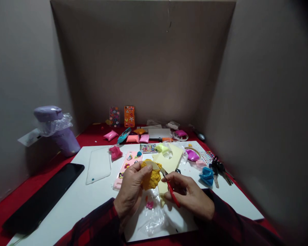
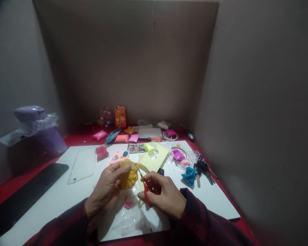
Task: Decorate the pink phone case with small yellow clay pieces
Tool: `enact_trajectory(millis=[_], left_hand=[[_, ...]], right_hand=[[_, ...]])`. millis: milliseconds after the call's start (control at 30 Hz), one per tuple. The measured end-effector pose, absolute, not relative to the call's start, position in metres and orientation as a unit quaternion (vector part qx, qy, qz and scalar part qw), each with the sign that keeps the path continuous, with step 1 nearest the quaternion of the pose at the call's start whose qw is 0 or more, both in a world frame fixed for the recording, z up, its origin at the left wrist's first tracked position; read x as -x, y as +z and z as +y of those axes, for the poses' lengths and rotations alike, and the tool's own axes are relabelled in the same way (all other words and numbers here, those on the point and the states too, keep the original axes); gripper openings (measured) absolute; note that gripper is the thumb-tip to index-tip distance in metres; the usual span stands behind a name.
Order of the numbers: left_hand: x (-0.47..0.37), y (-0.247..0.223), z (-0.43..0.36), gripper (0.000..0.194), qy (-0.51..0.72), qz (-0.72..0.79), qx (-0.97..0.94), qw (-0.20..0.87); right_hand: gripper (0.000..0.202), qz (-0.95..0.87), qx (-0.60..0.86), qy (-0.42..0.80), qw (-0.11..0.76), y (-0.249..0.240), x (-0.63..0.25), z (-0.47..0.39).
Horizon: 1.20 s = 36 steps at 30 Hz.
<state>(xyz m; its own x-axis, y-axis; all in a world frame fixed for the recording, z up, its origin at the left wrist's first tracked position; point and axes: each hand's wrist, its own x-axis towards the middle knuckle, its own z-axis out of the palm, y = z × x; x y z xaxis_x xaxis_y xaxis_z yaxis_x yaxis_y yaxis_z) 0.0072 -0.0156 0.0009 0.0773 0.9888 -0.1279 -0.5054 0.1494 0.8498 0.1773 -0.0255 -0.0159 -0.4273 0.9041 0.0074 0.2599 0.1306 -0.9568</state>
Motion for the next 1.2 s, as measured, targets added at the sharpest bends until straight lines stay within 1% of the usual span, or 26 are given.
enact_trajectory(millis=[200, 367, 567, 767, 1200], left_hand=[[-0.0074, -0.0004, -0.0152, 0.018, 0.564, 0.366, -0.325, 0.665], [-0.0077, 0.0002, -0.0156, 0.02, 0.566, 0.365, -0.323, 0.664], [-0.0068, 0.0001, -0.0156, 0.022, 0.563, 0.366, -0.328, 0.665], [-0.0056, -0.0018, -0.015, 0.018, 0.558, 0.363, -0.337, 0.665], [-0.0052, -0.0027, -0.0145, 0.016, 0.555, 0.37, -0.347, 0.66]], right_hand=[[0.026, -0.682, 0.429, 0.498, 0.32, -0.0144, -0.1758, -0.0254], [0.026, -0.675, 0.434, 0.504, 0.322, -0.0135, -0.1756, -0.0264], [0.026, -0.65, 0.426, 0.538, 0.328, -0.0151, -0.1763, -0.0252], [0.026, -0.631, 0.42, 0.561, 0.332, -0.0131, -0.1754, -0.0256], [0.024, -0.633, 0.413, 0.564, 0.333, -0.0138, -0.1749, -0.0253]])
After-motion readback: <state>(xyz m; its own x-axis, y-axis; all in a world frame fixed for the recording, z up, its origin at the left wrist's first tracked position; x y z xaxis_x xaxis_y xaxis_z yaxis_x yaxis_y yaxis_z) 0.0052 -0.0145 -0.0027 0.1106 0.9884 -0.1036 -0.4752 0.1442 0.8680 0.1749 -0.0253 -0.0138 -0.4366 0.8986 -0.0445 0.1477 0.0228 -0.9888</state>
